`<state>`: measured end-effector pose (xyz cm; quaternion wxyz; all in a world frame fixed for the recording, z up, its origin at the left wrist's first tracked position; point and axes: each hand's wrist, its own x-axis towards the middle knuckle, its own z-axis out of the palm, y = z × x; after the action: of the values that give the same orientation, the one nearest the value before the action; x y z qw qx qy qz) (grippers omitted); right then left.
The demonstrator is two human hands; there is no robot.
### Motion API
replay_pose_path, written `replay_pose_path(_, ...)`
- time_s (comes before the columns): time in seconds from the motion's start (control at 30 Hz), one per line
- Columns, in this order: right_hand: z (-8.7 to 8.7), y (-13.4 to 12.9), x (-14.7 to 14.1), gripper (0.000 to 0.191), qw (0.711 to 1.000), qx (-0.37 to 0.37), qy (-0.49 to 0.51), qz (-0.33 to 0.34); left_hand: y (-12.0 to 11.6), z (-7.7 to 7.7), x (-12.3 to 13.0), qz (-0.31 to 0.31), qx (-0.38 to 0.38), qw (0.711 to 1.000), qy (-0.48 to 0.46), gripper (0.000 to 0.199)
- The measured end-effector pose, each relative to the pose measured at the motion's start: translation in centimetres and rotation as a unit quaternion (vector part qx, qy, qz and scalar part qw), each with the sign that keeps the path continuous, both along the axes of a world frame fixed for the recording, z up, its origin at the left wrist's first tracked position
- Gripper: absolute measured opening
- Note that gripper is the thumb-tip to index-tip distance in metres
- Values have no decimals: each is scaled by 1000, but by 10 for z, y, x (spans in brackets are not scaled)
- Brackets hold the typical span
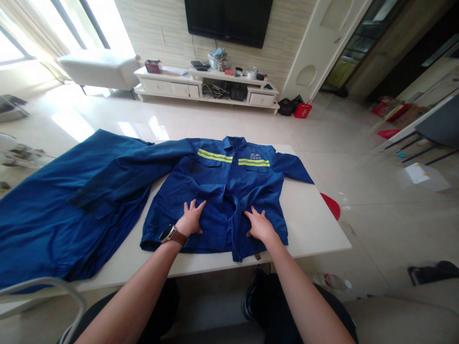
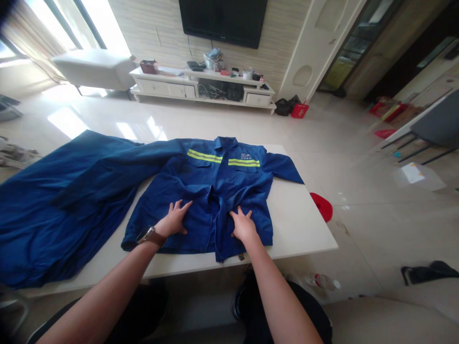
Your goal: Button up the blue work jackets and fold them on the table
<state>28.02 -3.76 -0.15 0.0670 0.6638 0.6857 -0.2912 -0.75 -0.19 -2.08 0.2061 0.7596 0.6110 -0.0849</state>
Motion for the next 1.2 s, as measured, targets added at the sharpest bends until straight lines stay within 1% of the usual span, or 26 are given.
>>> replay_pose_path(0.07, -9, 2, 2, 92, 999, 39, 27, -1, 1, -4, -3, 18, 20, 999, -30, 121)
replay_pose_path(0.17, -21, 6, 3, 78, 994, 92, 55, -6, 4, -10, -7, 52, 41, 995, -71, 103)
replay_pose_path(0.23, -25, 8, 3, 72, 993, 104, 58, -9, 5, -11, -9, 62, 45, 993, -86, 97)
replay_pose_path(0.3, -23, 7, 2, 69, 994, 100, 51, -7, 5, -9, -8, 65, 41, 993, -89, 95)
replay_pose_path(0.37, -15, 5, 1, 65, 995, 91, 36, 2, 3, -2, -4, 64, 29, 994, -82, 96)
replay_pose_path(0.43, -2, 2, -3, 59, 996, 85, 14, 17, 0, 8, 1, 56, 14, 996, -61, 94)
replay_pose_path(0.53, 22, -3, -10, 42, 996, 84, -17, 36, -8, 26, 12, 9, 19, 999, -25, 84)
replay_pose_path(0.63, 42, -9, -17, 25, 996, 85, -18, 34, -17, 38, 24, -49, 22, 998, -43, 73)
replay_pose_path(0.67, 47, -12, -20, 25, 996, 86, -12, 29, -20, 40, 28, -68, 8, 996, -57, 68)
replay_pose_path(0.73, 52, -18, -24, 32, 996, 88, 4, 17, -26, 40, 34, -109, -32, 991, -73, 61)
replay_pose_path(0.8, 52, -24, -29, 45, 996, 87, 22, 10, -32, 37, 38, -144, -55, 986, -64, 62)
replay_pose_path(0.87, 50, -30, -35, 62, 996, 79, 36, 18, -37, 34, 41, -161, -49, 984, -51, 64)
replay_pose_path(0.93, 46, -33, -41, 71, 996, 67, 34, 36, -38, 33, 42, -167, -33, 984, -57, 54)
replay_pose_path(1.03, 43, -36, -46, 68, 997, 44, 17, 60, -35, 39, 41, -168, -18, 982, -86, 37)
replay_pose_path(1.1, 43, -36, -47, 64, 996, 42, 0, 74, -31, 44, 39, -168, -8, 980, -104, 30)
replay_pose_path(1.2, 43, -36, -46, 64, 994, 46, -25, 95, -26, 50, 36, -188, -2, 972, -142, 22)
